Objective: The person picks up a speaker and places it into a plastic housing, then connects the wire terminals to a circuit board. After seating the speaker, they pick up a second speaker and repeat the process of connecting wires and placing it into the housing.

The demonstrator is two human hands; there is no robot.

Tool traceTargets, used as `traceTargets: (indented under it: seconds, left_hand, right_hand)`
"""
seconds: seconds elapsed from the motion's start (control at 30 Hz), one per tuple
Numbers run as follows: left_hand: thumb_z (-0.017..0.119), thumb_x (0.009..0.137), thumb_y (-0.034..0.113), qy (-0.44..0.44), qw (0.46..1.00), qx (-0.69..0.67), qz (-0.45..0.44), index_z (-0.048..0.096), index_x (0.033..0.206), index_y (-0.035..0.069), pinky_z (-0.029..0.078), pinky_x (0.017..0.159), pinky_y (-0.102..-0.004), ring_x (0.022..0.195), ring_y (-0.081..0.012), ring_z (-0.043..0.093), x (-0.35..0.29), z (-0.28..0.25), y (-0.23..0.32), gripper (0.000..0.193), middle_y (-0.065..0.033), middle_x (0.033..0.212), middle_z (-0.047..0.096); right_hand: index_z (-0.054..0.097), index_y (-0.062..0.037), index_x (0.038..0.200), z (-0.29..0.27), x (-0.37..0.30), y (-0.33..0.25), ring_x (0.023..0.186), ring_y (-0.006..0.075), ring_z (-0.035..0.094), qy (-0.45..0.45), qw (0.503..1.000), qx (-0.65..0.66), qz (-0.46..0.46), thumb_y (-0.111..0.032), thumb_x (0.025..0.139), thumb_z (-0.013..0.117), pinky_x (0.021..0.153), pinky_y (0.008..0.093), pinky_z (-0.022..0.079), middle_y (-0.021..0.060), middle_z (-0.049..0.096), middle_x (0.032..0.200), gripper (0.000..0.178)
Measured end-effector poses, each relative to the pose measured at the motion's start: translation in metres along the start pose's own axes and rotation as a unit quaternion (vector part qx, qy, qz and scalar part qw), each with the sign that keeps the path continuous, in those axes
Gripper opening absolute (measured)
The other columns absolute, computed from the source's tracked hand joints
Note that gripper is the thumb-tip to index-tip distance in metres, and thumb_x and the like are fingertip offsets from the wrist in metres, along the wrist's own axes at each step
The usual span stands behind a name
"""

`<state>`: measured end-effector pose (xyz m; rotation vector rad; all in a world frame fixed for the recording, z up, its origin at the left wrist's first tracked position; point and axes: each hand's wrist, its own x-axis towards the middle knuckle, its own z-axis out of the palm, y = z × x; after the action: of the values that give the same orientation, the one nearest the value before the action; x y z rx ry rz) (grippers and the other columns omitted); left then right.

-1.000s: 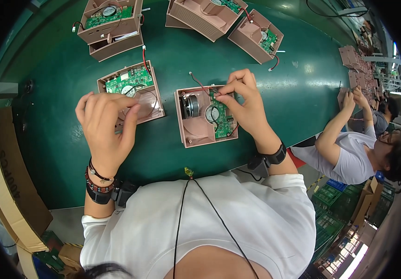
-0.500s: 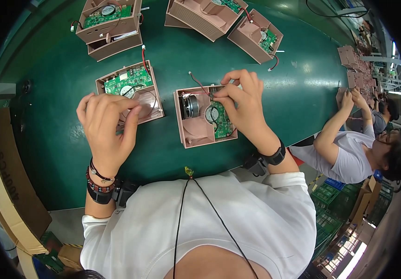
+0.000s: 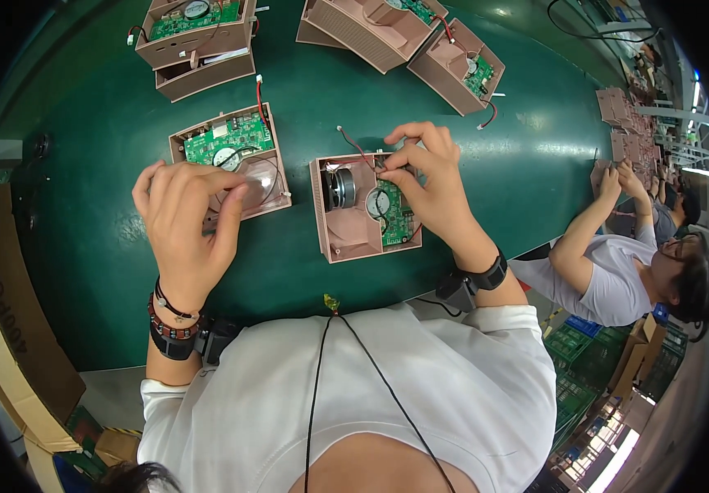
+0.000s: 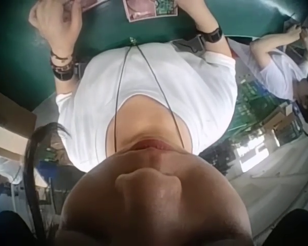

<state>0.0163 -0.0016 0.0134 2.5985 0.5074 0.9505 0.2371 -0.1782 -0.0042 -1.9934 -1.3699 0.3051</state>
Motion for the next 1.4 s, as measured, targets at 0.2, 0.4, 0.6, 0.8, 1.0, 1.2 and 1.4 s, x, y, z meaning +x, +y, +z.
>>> traceTargets:
  seconds: [0.2, 0.4, 0.6, 0.8, 1.0, 1.2, 1.4]
  left_hand:
    - [0.072, 0.076, 0.007, -0.002, 1.000, 0.003, -0.005, 0.064, 0.083, 0.011, 0.033, 0.095, -0.0410, 0.083, -0.0199, 0.057, 0.000, 0.000, 0.000, 0.011, 0.0000, 0.082, 0.062]
    - [0.072, 0.076, 0.007, -0.009, 1.000, -0.001, -0.006, 0.064, 0.083, 0.011, 0.033, 0.096, -0.0415, 0.084, -0.0204, 0.057, 0.000, 0.000, -0.002, 0.011, -0.0010, 0.082, 0.062]
    - [0.072, 0.077, 0.010, -0.030, 0.999, -0.023, 0.007, 0.064, 0.090, 0.011, 0.032, 0.098, -0.0411, 0.087, -0.0215, 0.057, 0.006, 0.006, 0.008, 0.016, -0.0011, 0.086, 0.063]
    - [0.073, 0.075, 0.013, -0.101, 0.993, -0.012, 0.067, 0.063, 0.099, 0.012, 0.030, 0.100, -0.0422, 0.093, -0.0217, 0.057, 0.028, 0.015, 0.034, 0.025, -0.0003, 0.095, 0.062]
    - [0.073, 0.074, 0.015, -0.109, 0.988, -0.004, 0.106, 0.061, 0.107, 0.013, 0.029, 0.101, -0.0448, 0.102, -0.0214, 0.055, 0.045, 0.031, 0.055, 0.035, -0.0006, 0.105, 0.060]
    - [0.073, 0.075, 0.017, -0.097, 0.989, 0.047, 0.101, 0.061, 0.109, 0.014, 0.029, 0.101, -0.0454, 0.104, -0.0224, 0.053, 0.048, 0.025, 0.055, 0.036, -0.0011, 0.108, 0.059]
    - [0.072, 0.078, 0.017, -0.071, 0.987, 0.143, 0.019, 0.063, 0.105, 0.013, 0.031, 0.098, -0.0441, 0.102, -0.0242, 0.053, 0.041, -0.003, 0.018, 0.029, -0.0015, 0.106, 0.058]
  right_hand:
    - [0.062, -0.0113, 0.076, 0.001, -0.002, -0.007, 0.098, 0.0207, 0.049, 0.042, 0.988, -0.127, -0.075, -0.003, 0.070, 0.072, 0.091, 0.0388, 0.027, -0.0027, 0.059, 0.107, 0.015]
    - [0.060, -0.0132, 0.075, 0.003, -0.002, -0.015, 0.099, 0.0207, 0.050, 0.074, 0.972, -0.198, -0.102, -0.003, 0.069, 0.071, 0.091, 0.0418, 0.026, -0.0036, 0.059, 0.106, 0.016]
    - [0.060, -0.0125, 0.074, 0.003, -0.002, -0.015, 0.100, 0.0209, 0.050, 0.079, 0.961, -0.232, -0.126, -0.005, 0.069, 0.072, 0.091, 0.0436, 0.027, -0.0034, 0.058, 0.105, 0.015]
    - [0.060, -0.0102, 0.073, -0.008, 0.010, -0.012, 0.099, 0.0211, 0.051, 0.016, 0.992, -0.109, -0.067, -0.006, 0.069, 0.073, 0.090, 0.0434, 0.030, -0.0030, 0.057, 0.102, 0.014]
    - [0.061, -0.0091, 0.074, -0.015, 0.029, -0.018, 0.097, 0.0213, 0.053, -0.117, 0.973, -0.193, -0.051, -0.008, 0.071, 0.072, 0.089, 0.0411, 0.033, -0.0019, 0.057, 0.096, 0.012]
    - [0.061, -0.0088, 0.081, -0.011, 0.008, 0.007, 0.095, 0.0235, 0.054, -0.030, 0.987, -0.100, -0.122, -0.010, 0.073, 0.071, 0.087, 0.0395, 0.035, 0.0003, 0.058, 0.097, 0.013]
    - [0.061, -0.0118, 0.087, -0.002, -0.039, -0.025, 0.104, 0.0281, 0.055, -0.004, 0.976, -0.072, -0.204, -0.021, 0.070, 0.073, 0.083, 0.0435, 0.041, 0.0039, 0.060, 0.106, 0.022]
